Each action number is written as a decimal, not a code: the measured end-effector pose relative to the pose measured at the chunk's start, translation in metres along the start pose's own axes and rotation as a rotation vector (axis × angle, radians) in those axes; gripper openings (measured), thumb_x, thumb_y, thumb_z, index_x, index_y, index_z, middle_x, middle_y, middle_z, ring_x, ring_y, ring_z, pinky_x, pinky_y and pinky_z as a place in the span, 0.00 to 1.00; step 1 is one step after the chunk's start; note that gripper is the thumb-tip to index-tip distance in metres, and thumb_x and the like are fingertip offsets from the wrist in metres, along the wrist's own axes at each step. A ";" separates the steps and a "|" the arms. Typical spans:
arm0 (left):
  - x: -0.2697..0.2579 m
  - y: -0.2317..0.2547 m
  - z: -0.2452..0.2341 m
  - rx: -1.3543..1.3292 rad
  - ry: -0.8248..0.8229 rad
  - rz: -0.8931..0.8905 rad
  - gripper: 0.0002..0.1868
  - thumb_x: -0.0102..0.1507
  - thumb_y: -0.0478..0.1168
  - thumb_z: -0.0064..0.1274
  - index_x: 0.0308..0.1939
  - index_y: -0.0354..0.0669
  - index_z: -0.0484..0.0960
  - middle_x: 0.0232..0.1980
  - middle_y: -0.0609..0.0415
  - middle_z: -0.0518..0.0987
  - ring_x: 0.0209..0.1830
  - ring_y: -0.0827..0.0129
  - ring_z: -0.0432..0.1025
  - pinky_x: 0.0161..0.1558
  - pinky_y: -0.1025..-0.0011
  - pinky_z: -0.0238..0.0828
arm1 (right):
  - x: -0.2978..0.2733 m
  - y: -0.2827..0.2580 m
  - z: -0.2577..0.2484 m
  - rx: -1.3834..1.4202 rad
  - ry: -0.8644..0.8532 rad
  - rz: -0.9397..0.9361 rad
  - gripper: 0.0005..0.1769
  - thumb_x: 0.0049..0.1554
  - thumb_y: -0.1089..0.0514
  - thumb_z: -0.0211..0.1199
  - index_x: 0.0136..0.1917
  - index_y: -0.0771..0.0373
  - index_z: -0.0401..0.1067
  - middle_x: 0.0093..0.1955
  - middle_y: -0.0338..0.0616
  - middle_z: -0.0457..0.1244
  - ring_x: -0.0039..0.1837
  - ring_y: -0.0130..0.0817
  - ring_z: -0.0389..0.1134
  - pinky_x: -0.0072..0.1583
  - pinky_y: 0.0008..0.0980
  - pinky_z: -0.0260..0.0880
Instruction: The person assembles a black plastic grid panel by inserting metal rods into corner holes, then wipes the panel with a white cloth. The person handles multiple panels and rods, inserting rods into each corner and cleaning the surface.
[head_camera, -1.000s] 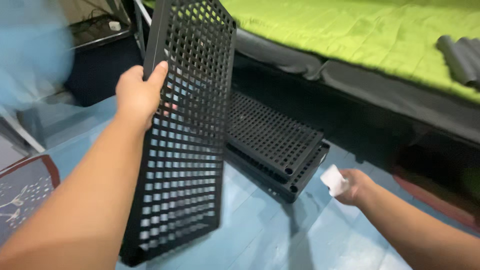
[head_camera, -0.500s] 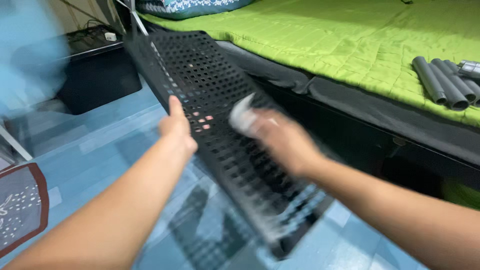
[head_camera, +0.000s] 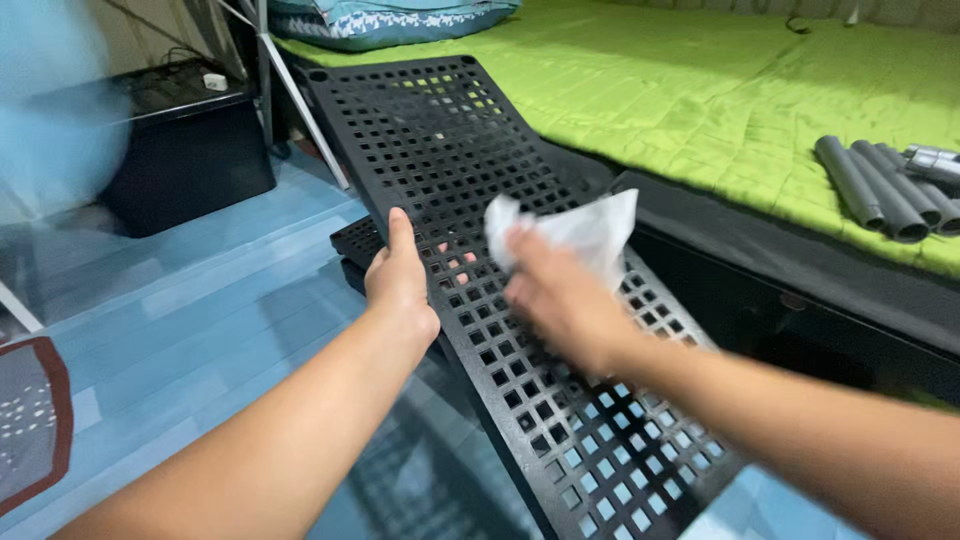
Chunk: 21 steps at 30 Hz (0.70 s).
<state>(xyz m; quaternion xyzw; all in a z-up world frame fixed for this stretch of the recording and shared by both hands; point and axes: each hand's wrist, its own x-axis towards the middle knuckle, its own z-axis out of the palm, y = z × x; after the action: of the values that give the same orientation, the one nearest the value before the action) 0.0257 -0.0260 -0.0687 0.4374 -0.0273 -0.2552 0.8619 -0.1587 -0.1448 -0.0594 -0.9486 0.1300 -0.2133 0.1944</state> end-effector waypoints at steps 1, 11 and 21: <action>0.002 0.000 0.001 0.009 0.026 0.061 0.29 0.67 0.64 0.49 0.46 0.40 0.78 0.39 0.51 0.83 0.30 0.62 0.79 0.32 0.60 0.80 | -0.022 -0.012 0.001 0.038 0.007 -0.221 0.35 0.64 0.48 0.53 0.81 0.57 0.51 0.82 0.56 0.49 0.81 0.52 0.50 0.77 0.45 0.48; 0.033 0.079 -0.016 -0.054 0.016 0.177 0.28 0.65 0.66 0.43 0.47 0.45 0.73 0.39 0.53 0.81 0.35 0.58 0.82 0.34 0.59 0.79 | -0.023 0.021 -0.028 -0.101 -0.098 0.039 0.36 0.68 0.39 0.38 0.87 0.46 0.42 0.80 0.57 0.52 0.80 0.55 0.51 0.77 0.48 0.49; -0.002 0.049 -0.001 0.098 -0.260 0.131 0.30 0.65 0.67 0.43 0.54 0.48 0.77 0.41 0.54 0.81 0.34 0.64 0.79 0.33 0.63 0.75 | 0.016 0.070 -0.046 0.578 0.095 0.400 0.30 0.68 0.38 0.47 0.67 0.63 0.70 0.54 0.49 0.67 0.55 0.36 0.65 0.59 0.37 0.66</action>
<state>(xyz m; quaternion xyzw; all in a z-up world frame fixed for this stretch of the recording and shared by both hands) 0.0445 -0.0008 -0.0313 0.4394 -0.1796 -0.2514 0.8435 -0.1769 -0.2270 -0.0451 -0.7993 0.2562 -0.2428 0.4863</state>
